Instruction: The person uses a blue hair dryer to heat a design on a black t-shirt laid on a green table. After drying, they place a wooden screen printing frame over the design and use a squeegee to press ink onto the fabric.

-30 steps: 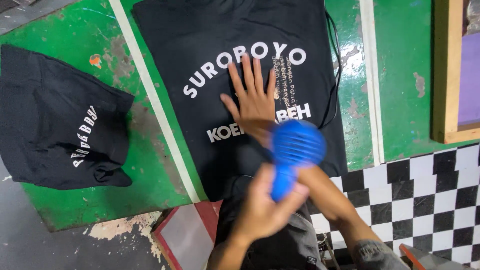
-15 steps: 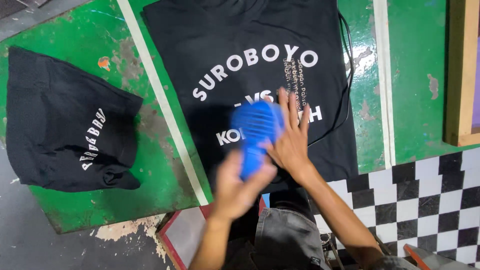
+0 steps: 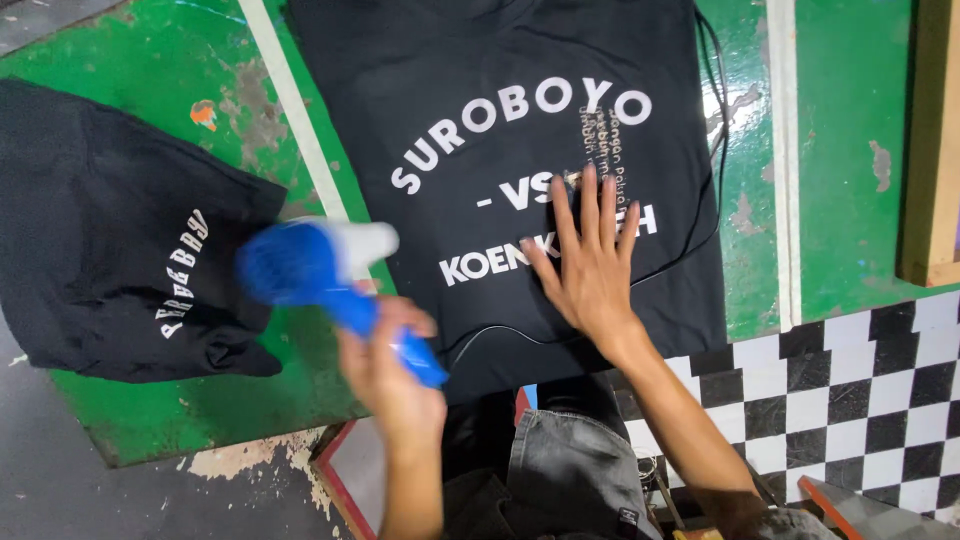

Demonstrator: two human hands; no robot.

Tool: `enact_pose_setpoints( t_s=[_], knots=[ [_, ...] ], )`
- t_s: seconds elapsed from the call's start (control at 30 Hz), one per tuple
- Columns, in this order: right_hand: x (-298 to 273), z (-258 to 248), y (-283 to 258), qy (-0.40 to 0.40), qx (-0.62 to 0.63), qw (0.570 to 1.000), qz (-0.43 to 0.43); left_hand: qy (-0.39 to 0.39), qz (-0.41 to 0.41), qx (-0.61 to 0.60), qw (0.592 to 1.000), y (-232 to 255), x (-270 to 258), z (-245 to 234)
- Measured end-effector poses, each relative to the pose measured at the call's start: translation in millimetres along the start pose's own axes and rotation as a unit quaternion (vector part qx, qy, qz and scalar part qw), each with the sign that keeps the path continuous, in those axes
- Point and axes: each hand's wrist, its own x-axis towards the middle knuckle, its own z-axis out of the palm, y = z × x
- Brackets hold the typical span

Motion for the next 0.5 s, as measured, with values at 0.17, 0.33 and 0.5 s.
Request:
enact_pose_setpoints(
  t_s=[0.17,0.33,0.5],
  knots=[
    [83,7,-22,0.012,-0.115,0.993,0.027,-0.427,-0.065,0.239,0.870,-2,-83,32],
    [132,-6,-27,0.019,-0.054,0.998,-0.005,-0.649,0.028,0.273,0.710,-4,-141,61],
    [109,-13,-21,0.031,-0.030,0.999,-0.015,-0.733,-0.021,0.248,0.634,-9,-146,65]
  ],
)
